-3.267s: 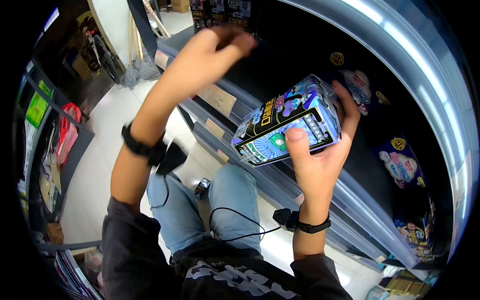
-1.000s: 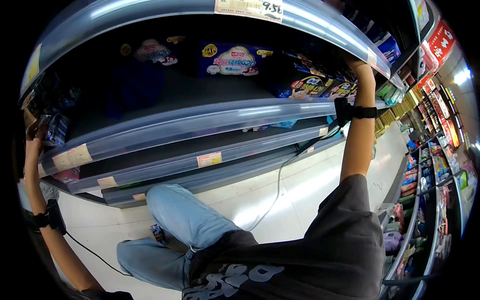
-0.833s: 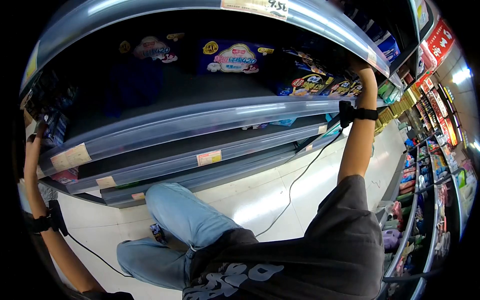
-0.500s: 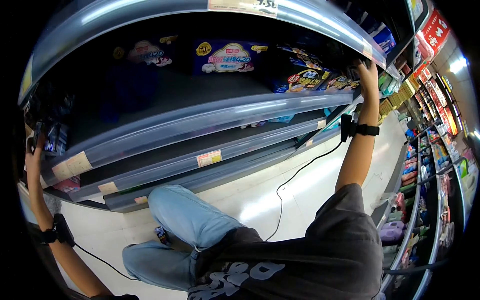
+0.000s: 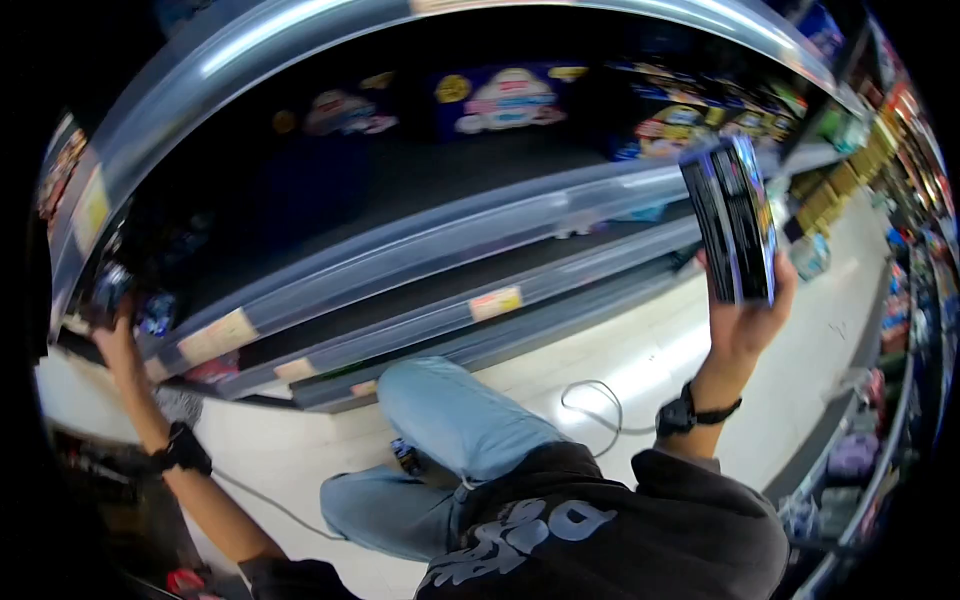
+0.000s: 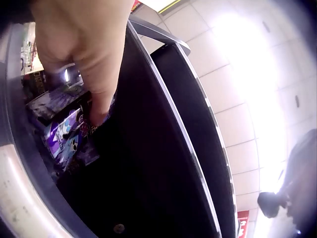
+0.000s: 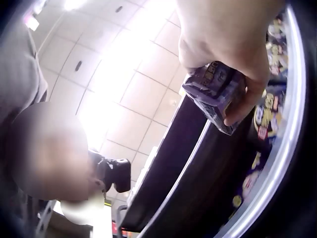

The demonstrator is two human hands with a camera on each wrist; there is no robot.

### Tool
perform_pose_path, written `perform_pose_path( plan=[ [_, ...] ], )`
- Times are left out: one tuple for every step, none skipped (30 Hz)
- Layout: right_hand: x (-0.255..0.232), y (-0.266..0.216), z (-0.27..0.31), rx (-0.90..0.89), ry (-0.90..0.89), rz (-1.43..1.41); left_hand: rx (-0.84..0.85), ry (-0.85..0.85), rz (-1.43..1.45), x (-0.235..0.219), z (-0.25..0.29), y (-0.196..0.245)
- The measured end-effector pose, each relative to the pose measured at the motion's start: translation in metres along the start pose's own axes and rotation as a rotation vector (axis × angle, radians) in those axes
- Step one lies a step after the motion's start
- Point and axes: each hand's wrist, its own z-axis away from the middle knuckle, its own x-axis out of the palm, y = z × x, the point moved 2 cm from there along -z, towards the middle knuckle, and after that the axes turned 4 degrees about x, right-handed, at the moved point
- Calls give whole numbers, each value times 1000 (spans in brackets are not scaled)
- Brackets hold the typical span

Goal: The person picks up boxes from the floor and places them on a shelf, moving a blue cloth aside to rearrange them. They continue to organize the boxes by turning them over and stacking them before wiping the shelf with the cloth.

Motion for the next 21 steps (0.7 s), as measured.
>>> perform_pose_path(
  plan=[
    [4, 17, 12, 40, 38, -16, -87, -55, 45, -5, -4, -38],
    [14, 38, 18, 86, 57, -40, -122, -48, 8, -13, -5, -43],
    [34, 59, 21, 167, -8, -125, -156, -43, -29, -19, -6, -47],
    [53, 83, 20, 269, -91, -216, -153, 18, -161, -9, 12, -3],
    [55, 97, 23, 340, -91, -249, -249, -15, -103, 3, 14, 13],
    [63, 108, 32, 423, -112, -322, -237, -44, -113, 15, 16, 24],
    [69, 124, 37, 497, -147, -334, -228, -93, 11, 21, 19, 42],
    [74, 139, 42, 565, -180, -344, -192, -97, 138, 25, 22, 42],
    [85, 153, 49, 664, -229, -450, -197, -93, 153, 29, 25, 44],
    [99, 162, 53, 739, -321, -461, -187, -89, 247, 32, 29, 41],
    [118, 170, 61, 849, -347, -566, -228, -102, 279, 33, 32, 47],
    [129, 178, 66, 931, -386, -629, -180, -103, 332, 35, 32, 41],
    [130, 186, 71, 1035, -459, -718, -161, -104, 298, 36, 32, 48],
    [133, 193, 79, 1126, -526, -772, -146, -107, 281, 38, 33, 49],
    [136, 198, 87, 1183, -574, -789, -144, -95, 286, 40, 33, 52],
    [138, 201, 93, 1215, -583, -758, -174, -113, 293, 39, 30, 49],
    [141, 203, 101, 1193, -562, -655, -203, -129, 302, 40, 28, 44],
    [142, 205, 107, 1177, -540, -569, -233, -145, 312, 41, 26, 36],
    [142, 207, 114, 1155, -525, -505, -261, -134, 355, 42, 24, 27],
    [142, 209, 114, 1129, -526, -462, -305, -107, 408, 42, 25, 19],
    [142, 212, 113, 1067, -526, -426, -338, -83, 468, 44, 20, 18]
  ],
)
